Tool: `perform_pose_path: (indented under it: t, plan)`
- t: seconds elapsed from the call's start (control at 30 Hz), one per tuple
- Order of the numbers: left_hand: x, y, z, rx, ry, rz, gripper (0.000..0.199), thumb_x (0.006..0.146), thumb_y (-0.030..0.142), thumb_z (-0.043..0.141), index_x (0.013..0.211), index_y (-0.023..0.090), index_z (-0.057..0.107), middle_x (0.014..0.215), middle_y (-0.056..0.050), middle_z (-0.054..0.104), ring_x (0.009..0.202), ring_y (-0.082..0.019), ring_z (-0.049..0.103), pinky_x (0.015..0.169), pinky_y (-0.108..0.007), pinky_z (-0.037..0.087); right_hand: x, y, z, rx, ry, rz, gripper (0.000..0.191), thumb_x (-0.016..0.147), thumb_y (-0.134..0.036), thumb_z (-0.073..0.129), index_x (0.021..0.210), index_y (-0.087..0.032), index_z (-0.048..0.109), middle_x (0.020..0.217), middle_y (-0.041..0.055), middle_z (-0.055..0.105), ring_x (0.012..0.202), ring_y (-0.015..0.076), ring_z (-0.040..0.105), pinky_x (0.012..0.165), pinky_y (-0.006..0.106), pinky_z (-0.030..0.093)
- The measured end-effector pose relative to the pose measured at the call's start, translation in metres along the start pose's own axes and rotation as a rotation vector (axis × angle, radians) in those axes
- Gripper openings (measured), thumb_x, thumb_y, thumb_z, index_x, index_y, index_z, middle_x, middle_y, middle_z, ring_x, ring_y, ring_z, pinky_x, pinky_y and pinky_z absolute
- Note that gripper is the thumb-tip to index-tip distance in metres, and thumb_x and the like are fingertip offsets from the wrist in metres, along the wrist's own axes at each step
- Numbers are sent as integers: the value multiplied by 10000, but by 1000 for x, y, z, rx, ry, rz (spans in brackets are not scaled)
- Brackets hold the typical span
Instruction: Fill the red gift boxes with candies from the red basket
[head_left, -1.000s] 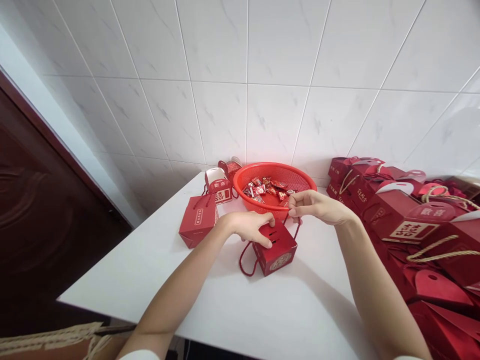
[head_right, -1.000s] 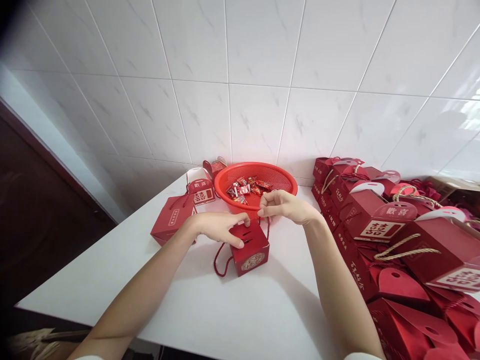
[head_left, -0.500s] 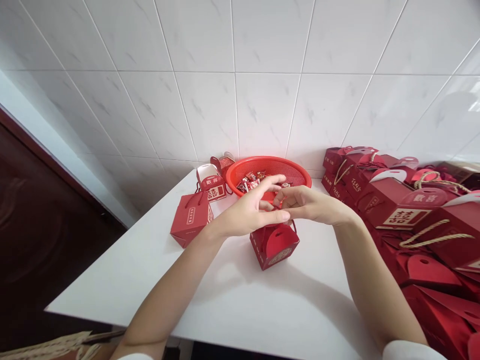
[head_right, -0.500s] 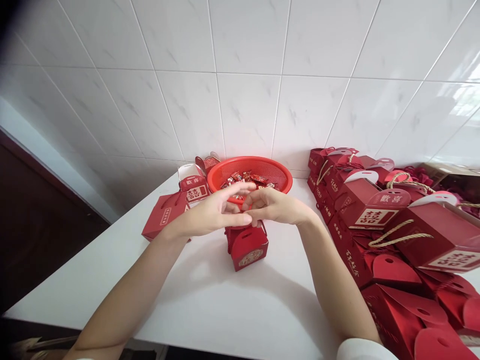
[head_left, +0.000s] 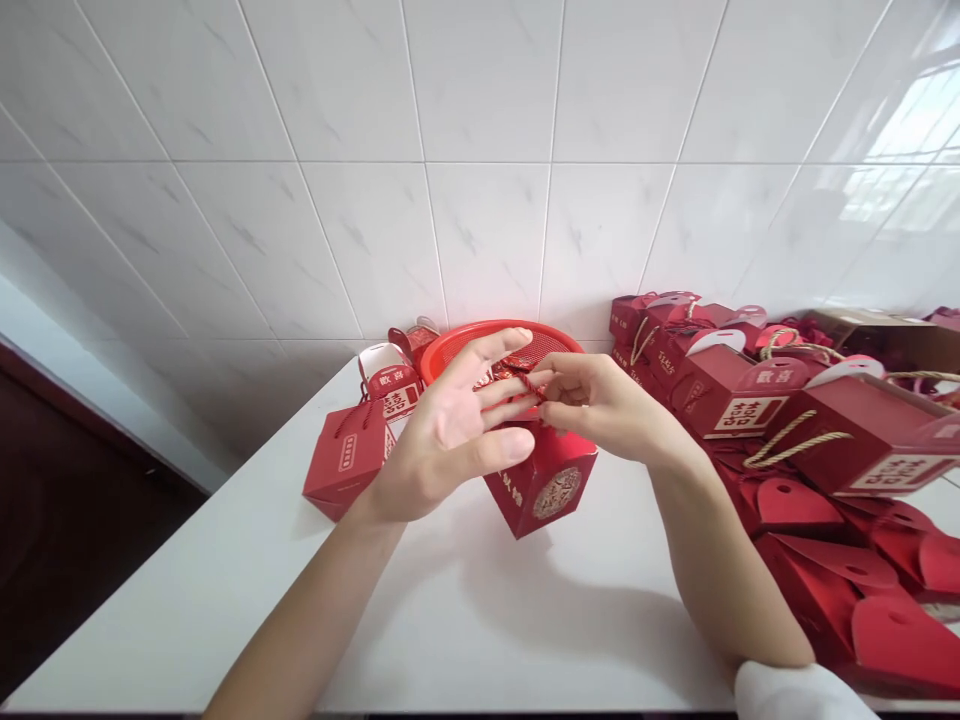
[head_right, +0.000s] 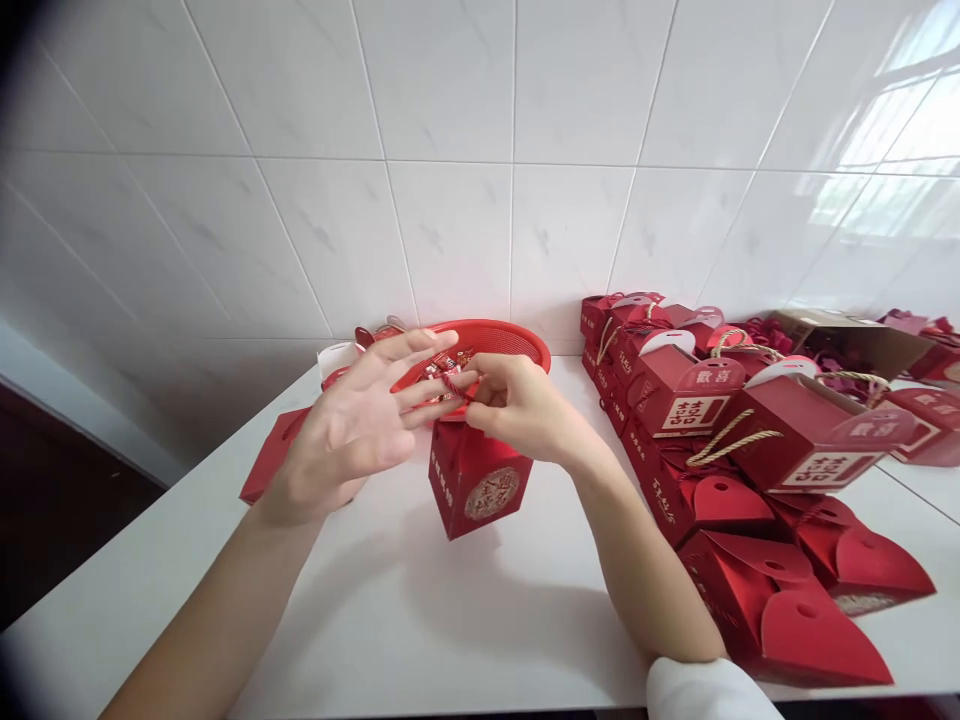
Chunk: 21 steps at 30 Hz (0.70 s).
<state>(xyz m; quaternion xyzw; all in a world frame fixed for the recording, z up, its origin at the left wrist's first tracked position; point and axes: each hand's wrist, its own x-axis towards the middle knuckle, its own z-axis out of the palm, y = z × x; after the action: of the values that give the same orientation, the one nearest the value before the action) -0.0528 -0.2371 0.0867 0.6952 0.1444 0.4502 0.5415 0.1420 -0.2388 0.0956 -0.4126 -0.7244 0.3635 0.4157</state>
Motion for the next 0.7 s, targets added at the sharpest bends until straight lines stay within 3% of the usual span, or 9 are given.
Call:
perform_pose_path:
  t: [0.13, 0.23, 0.33, 0.47, 0.57, 0.7]
  plan:
    - [-2, 6, 1, 53, 16, 60, 531, 809, 269, 752, 1313, 282, 585, 1530, -64, 459, 1370, -370, 482, 1143, -542, 422, -4, -6, -2, 68, 220, -47, 85, 746, -166, 602, 813, -162, 654, 751, 15, 667, 660, 131, 594, 606, 262, 473]
    - [-3, 7, 1, 91, 63, 106, 455, 819, 251, 744, 1256, 265, 620, 1458, -70, 539, 1313, -346, 546, 1116, -521, 457, -16, -15, -11, 47, 474, -109, 44, 768, -194, 616, 784, -170, 649, 748, 15, 670, 651, 125, 589, 594, 254, 473]
    - [-1, 5, -1, 113, 64, 104, 390, 821, 242, 744, 1200, 247, 656, 1367, -81, 612, 1222, -321, 616, 1055, -492, 513, -34, -29, -26, -23, 732, -166, 52, 790, -188, 621, 824, -187, 660, 721, -1, 648, 612, 114, 574, 572, 251, 466]
    - [3, 0, -2, 121, 15, 48, 333, 830, 241, 743, 1158, 228, 688, 1271, -89, 673, 1128, -278, 662, 1002, -440, 551, -53, -38, -55, -157, 970, -171, 101, 791, -145, 610, 846, -195, 679, 674, -20, 615, 518, 94, 528, 512, 247, 435]
    - [6, -1, 0, 124, -9, 16, 289, 830, 255, 748, 1114, 219, 709, 1226, -89, 696, 1057, -252, 684, 971, -418, 564, -63, -28, -84, -251, 1114, -129, 123, 782, -140, 587, 839, -195, 681, 699, -5, 627, 527, 106, 527, 485, 247, 413]
    - [6, 1, 2, 133, -12, -14, 262, 811, 276, 766, 1063, 213, 727, 1195, -89, 710, 1009, -248, 696, 956, -423, 564, -70, 8, -121, -403, 1291, -35, 134, 731, -139, 572, 790, -202, 674, 678, -6, 633, 538, 125, 536, 489, 257, 420]
